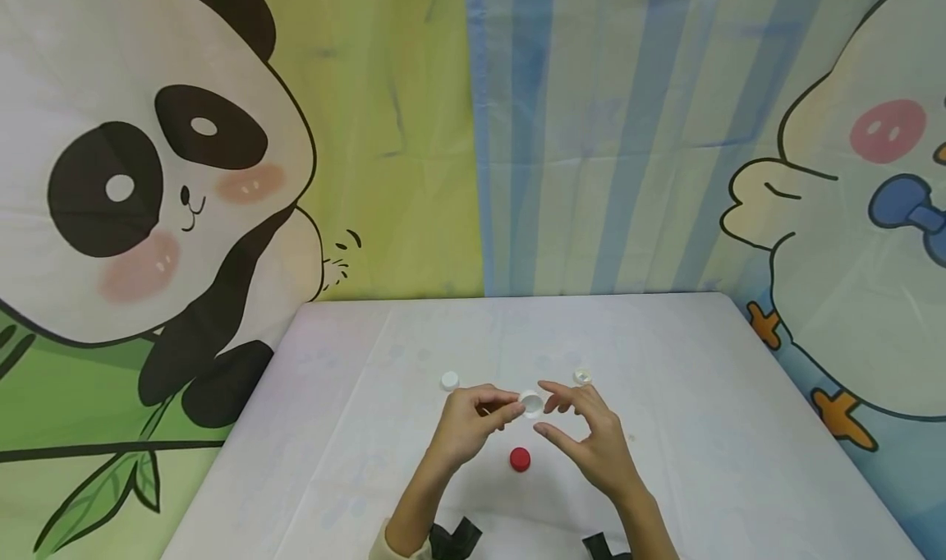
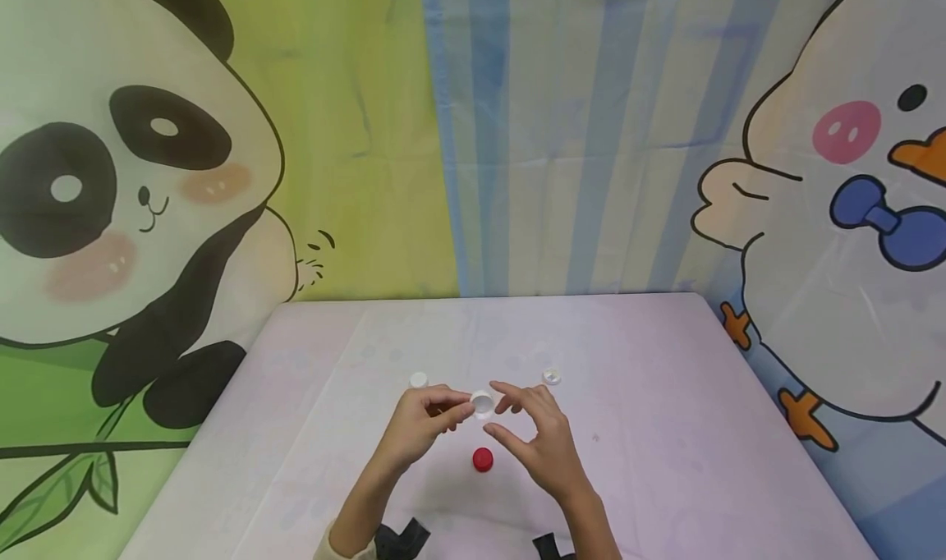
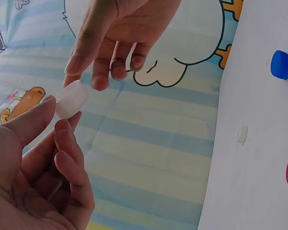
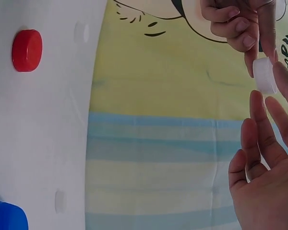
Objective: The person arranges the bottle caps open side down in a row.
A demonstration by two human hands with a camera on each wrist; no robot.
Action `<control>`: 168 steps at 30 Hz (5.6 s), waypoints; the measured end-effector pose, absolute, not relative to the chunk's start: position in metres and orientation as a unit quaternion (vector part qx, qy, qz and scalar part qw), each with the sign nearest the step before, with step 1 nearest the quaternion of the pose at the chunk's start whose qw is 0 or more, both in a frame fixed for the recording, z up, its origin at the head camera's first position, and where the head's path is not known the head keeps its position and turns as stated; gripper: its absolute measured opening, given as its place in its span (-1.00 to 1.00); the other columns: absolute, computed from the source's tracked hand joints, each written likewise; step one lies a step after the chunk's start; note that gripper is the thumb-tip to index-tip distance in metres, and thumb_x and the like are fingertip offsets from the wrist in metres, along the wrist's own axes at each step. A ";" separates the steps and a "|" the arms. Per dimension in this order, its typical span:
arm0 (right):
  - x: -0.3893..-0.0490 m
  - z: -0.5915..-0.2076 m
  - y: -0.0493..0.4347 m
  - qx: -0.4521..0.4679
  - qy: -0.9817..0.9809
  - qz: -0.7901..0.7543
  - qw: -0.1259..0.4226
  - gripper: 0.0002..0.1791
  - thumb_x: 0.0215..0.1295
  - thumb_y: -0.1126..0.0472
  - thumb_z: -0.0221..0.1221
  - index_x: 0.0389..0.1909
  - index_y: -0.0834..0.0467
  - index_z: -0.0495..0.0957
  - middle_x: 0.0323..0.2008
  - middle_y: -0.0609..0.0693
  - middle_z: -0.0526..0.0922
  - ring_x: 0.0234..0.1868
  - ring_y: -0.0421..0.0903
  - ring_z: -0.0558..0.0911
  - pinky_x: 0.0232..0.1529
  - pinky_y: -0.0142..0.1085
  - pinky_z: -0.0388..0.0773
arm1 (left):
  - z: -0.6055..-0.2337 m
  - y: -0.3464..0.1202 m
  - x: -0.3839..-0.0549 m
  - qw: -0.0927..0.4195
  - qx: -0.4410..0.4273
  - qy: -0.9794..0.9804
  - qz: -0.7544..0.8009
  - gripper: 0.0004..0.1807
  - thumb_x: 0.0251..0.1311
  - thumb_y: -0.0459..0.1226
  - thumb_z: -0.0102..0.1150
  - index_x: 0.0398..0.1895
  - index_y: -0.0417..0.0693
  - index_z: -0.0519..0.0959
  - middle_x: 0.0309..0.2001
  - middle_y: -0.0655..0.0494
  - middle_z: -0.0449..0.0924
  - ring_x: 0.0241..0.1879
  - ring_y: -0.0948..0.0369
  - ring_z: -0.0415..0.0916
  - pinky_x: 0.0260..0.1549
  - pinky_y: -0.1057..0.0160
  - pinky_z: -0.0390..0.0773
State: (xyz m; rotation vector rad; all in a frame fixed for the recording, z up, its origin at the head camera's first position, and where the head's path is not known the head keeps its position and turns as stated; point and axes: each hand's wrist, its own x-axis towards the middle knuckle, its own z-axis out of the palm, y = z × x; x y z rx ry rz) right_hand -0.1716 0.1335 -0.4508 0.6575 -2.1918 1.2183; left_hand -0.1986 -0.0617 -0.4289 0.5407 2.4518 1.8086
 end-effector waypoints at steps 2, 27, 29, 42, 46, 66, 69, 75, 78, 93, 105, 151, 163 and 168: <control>-0.172 -0.452 0.134 0.236 -0.818 0.459 0.254 -0.45 -0.04 0.18 0.34 0.06 0.01 0.46 -0.34 -0.21 0.55 -0.27 -0.24 0.42 -0.27 -0.41 0.33 | -0.429 -0.062 -0.199 0.011 0.176 0.796 0.580 -0.78 -0.01 -0.08 0.26 -0.31 0.06 0.67 -0.47 0.19 0.58 -0.56 0.31 0.43 -0.58 0.37 0.45; -0.170 -0.448 0.133 0.212 -0.758 0.616 0.036 -0.75 0.37 0.28 -0.12 -0.25 0.17 0.56 -0.37 0.04 0.57 -0.27 0.03 0.47 -0.16 -0.27 0.42 | -0.431 -0.063 -0.198 -0.183 0.351 0.752 0.527 -0.82 0.03 -0.19 0.23 -0.27 0.00 0.65 -0.51 0.26 0.55 -0.58 0.39 0.33 -0.62 0.47 0.41; -0.171 -0.449 0.134 0.222 -0.747 0.625 0.035 -0.76 0.37 0.29 -0.13 -0.25 0.20 0.54 -0.37 0.07 0.55 -0.27 0.05 0.46 -0.15 -0.26 0.41 | -0.432 -0.062 -0.198 -0.191 0.366 0.749 0.517 -0.81 0.03 -0.21 0.24 -0.26 -0.02 0.65 -0.51 0.25 0.54 -0.58 0.40 0.33 -0.61 0.50 0.40; -0.169 -0.446 0.135 0.207 -0.732 0.649 0.015 -0.80 0.32 0.28 -0.03 -0.18 0.24 0.54 -0.31 0.10 0.57 -0.25 -0.07 0.52 -0.15 -0.28 0.46 | -0.436 -0.063 -0.200 -0.200 0.424 0.736 0.488 -0.78 0.03 -0.26 0.24 -0.20 -0.05 0.63 -0.52 0.26 0.53 -0.52 0.43 0.37 -0.56 0.55 0.40; -0.168 -0.445 0.137 0.210 -0.726 0.654 0.009 -0.79 0.32 0.30 -0.04 -0.16 0.26 0.53 -0.29 0.01 0.58 -0.23 -0.08 0.52 -0.13 -0.27 0.45 | -0.427 -0.063 -0.195 -0.196 0.428 0.738 0.484 -0.76 -0.02 -0.32 0.27 -0.21 -0.10 0.63 -0.52 0.21 0.55 -0.55 0.40 0.36 -0.56 0.58 0.39; -0.169 -0.447 0.141 0.236 -0.739 0.626 0.082 -0.79 0.21 0.38 0.07 -0.14 0.19 0.54 -0.33 -0.02 0.56 -0.30 -0.17 0.39 -0.25 -0.30 0.35 | -0.416 -0.059 -0.190 -0.177 0.441 0.732 0.487 -0.68 -0.08 -0.41 0.29 -0.16 -0.24 0.60 -0.53 0.12 0.57 -0.55 0.32 0.41 -0.55 0.56 0.41; -0.169 -0.448 0.141 0.238 -0.745 0.614 0.107 -0.76 0.16 0.39 0.12 -0.14 0.18 0.54 -0.37 0.02 0.54 -0.31 -0.18 0.37 -0.27 -0.29 0.31 | -0.427 -0.059 -0.195 -0.170 0.438 0.732 0.493 -0.64 -0.04 -0.34 0.28 -0.09 -0.20 0.58 -0.51 0.16 0.56 -0.53 0.37 0.40 -0.55 0.52 0.43; -0.169 -0.448 0.141 0.239 -0.749 0.602 0.140 -0.69 0.07 0.42 0.20 -0.12 0.18 0.53 -0.37 0.00 0.52 -0.34 -0.14 0.38 -0.28 -0.35 0.31 | -0.437 -0.058 -0.200 -0.167 0.417 0.738 0.503 -0.62 0.02 -0.22 0.26 -0.04 -0.09 0.56 -0.51 0.24 0.53 -0.49 0.42 0.39 -0.55 0.40 0.49; -0.170 -0.448 0.141 0.247 -0.742 0.605 0.149 -0.65 0.01 0.48 0.21 -0.12 0.22 0.52 -0.34 -0.01 0.53 -0.34 -0.08 0.38 -0.29 -0.36 0.29 | -0.438 -0.058 -0.200 -0.174 0.411 0.741 0.502 -0.65 0.02 -0.21 0.25 -0.08 -0.07 0.58 -0.53 0.25 0.52 -0.50 0.42 0.39 -0.55 0.39 0.49; -0.163 -0.427 0.133 0.247 -0.754 0.584 0.172 -0.64 -0.06 0.50 0.25 -0.15 0.29 0.52 -0.42 0.03 0.52 -0.35 -0.03 0.37 -0.33 -0.35 0.27 | -0.440 -0.059 -0.202 -0.188 0.395 0.758 0.484 -0.71 0.02 -0.20 0.25 -0.14 -0.01 0.60 -0.55 0.27 0.49 -0.52 0.43 0.37 -0.53 0.49 0.46; -0.206 -0.457 0.139 0.190 -0.821 0.500 0.200 -0.66 0.02 0.15 0.29 -0.12 -0.03 0.55 -0.42 -0.15 0.53 -0.35 -0.11 0.40 -0.35 -0.34 0.30 | -0.449 -0.054 -0.229 -0.180 0.341 0.795 0.469 -0.70 0.05 -0.16 0.22 -0.11 0.03 0.59 -0.57 0.26 0.47 -0.55 0.41 0.35 -0.53 0.46 0.46; -0.299 -0.546 0.129 0.081 -0.931 0.350 0.064 -0.73 0.00 0.19 0.29 -0.23 0.16 0.62 -0.70 -0.12 0.41 -0.64 -0.20 0.32 -0.57 -0.35 0.24 | -0.550 -0.024 -0.303 -0.036 0.167 0.951 0.259 -0.60 -0.01 -0.24 0.24 -0.01 -0.01 0.56 -0.54 0.22 0.34 -0.56 0.33 0.23 -0.62 0.42 0.23; -0.291 -0.531 0.137 0.060 -0.935 0.349 0.005 -0.60 0.12 0.16 0.20 -0.04 0.26 0.53 -0.50 -0.01 0.57 -0.50 -0.16 0.44 -0.42 -0.27 0.40 | -0.540 -0.023 -0.299 -0.035 0.168 0.952 0.253 -0.51 0.01 -0.18 0.24 0.05 -0.17 0.49 -0.55 0.16 0.34 -0.58 0.31 0.24 -0.63 0.40 0.24; -0.282 -0.514 0.152 0.043 -0.931 0.363 -0.012 -0.57 0.13 0.16 0.19 0.04 0.21 0.48 -0.34 0.06 0.60 -0.35 -0.08 0.51 -0.36 -0.21 0.46 | -0.531 -0.018 -0.300 -0.042 0.153 0.955 0.253 -0.52 0.02 -0.18 0.24 0.06 -0.09 0.50 -0.50 0.17 0.39 -0.57 0.33 0.26 -0.62 0.42 0.27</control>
